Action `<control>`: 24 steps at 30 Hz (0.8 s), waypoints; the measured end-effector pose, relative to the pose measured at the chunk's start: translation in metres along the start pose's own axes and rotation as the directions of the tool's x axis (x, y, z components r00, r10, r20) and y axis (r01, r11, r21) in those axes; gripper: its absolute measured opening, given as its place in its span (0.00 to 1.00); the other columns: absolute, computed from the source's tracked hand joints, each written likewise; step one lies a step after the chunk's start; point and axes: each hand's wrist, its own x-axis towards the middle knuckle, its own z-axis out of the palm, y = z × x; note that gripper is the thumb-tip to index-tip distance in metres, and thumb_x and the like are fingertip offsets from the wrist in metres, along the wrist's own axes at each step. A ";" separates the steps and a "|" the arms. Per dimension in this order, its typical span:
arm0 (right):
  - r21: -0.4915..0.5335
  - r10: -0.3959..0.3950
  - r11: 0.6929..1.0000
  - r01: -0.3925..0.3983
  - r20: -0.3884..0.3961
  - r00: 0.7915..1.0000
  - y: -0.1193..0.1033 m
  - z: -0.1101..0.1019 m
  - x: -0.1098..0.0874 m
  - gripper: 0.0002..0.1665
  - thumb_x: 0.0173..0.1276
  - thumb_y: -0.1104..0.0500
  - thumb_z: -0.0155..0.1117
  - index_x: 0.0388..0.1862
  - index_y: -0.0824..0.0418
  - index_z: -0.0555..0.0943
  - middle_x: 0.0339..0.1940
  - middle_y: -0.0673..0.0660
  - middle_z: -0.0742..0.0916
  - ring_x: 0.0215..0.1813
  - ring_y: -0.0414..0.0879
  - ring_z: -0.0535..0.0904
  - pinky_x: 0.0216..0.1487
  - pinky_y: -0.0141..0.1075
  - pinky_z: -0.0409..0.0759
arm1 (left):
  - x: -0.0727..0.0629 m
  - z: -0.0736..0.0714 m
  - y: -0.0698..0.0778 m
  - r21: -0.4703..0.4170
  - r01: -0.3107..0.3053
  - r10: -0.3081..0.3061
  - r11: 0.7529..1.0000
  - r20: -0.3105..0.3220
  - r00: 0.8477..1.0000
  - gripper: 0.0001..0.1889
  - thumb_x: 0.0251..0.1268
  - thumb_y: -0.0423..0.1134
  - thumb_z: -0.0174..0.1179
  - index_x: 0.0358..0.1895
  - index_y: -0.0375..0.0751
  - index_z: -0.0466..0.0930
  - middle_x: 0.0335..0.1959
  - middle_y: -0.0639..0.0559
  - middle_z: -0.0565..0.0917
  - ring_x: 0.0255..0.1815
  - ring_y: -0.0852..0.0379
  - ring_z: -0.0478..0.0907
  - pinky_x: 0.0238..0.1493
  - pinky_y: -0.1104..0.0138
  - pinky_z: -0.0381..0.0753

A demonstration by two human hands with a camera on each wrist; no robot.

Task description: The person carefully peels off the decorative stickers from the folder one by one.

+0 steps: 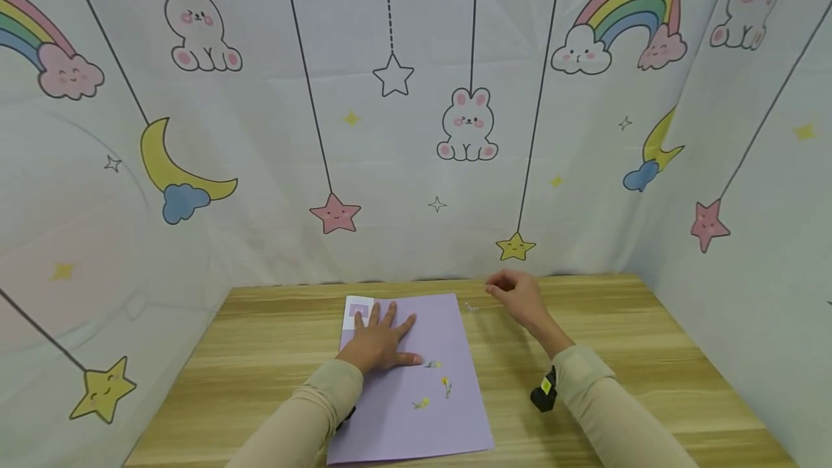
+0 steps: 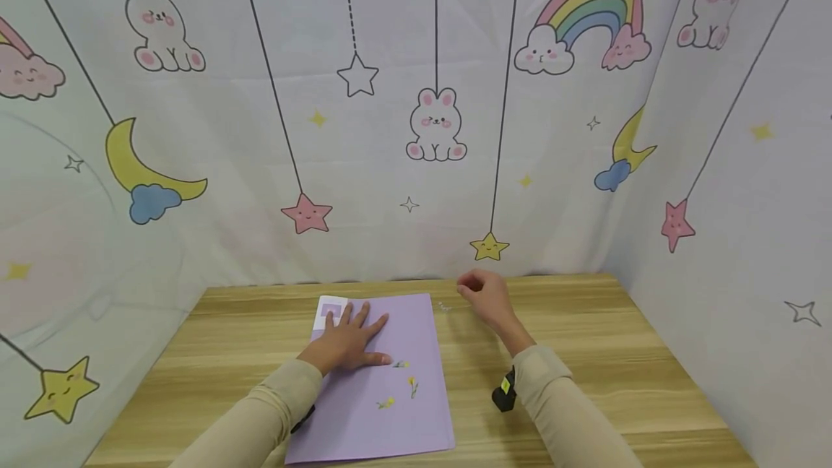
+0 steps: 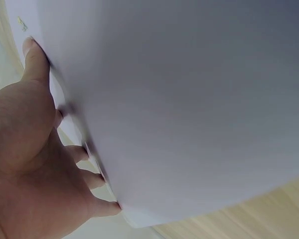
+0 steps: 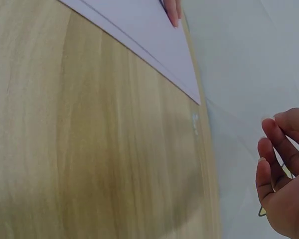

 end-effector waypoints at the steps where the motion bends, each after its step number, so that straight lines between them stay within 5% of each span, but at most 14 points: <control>1: -0.004 0.001 1.000 -0.001 0.006 1.000 0.001 0.000 0.000 0.06 0.75 0.63 0.70 0.45 0.65 0.89 0.40 0.57 0.90 0.41 0.48 0.82 0.40 0.35 0.80 | 0.000 0.000 0.000 0.000 0.000 0.000 1.000 0.000 1.000 0.49 0.66 0.77 0.57 0.85 0.56 0.61 0.86 0.36 0.54 0.85 0.27 0.46 0.76 0.27 0.46; 24: -0.033 -0.014 0.999 0.016 0.050 0.999 0.010 0.014 -0.007 0.03 0.73 0.65 0.72 0.43 0.63 0.89 0.39 0.54 0.90 0.41 0.47 0.82 0.44 0.39 0.80 | 0.001 0.001 0.001 0.019 0.014 -0.014 1.000 0.007 1.000 0.50 0.65 0.78 0.56 0.85 0.57 0.60 0.86 0.37 0.54 0.85 0.28 0.46 0.77 0.28 0.45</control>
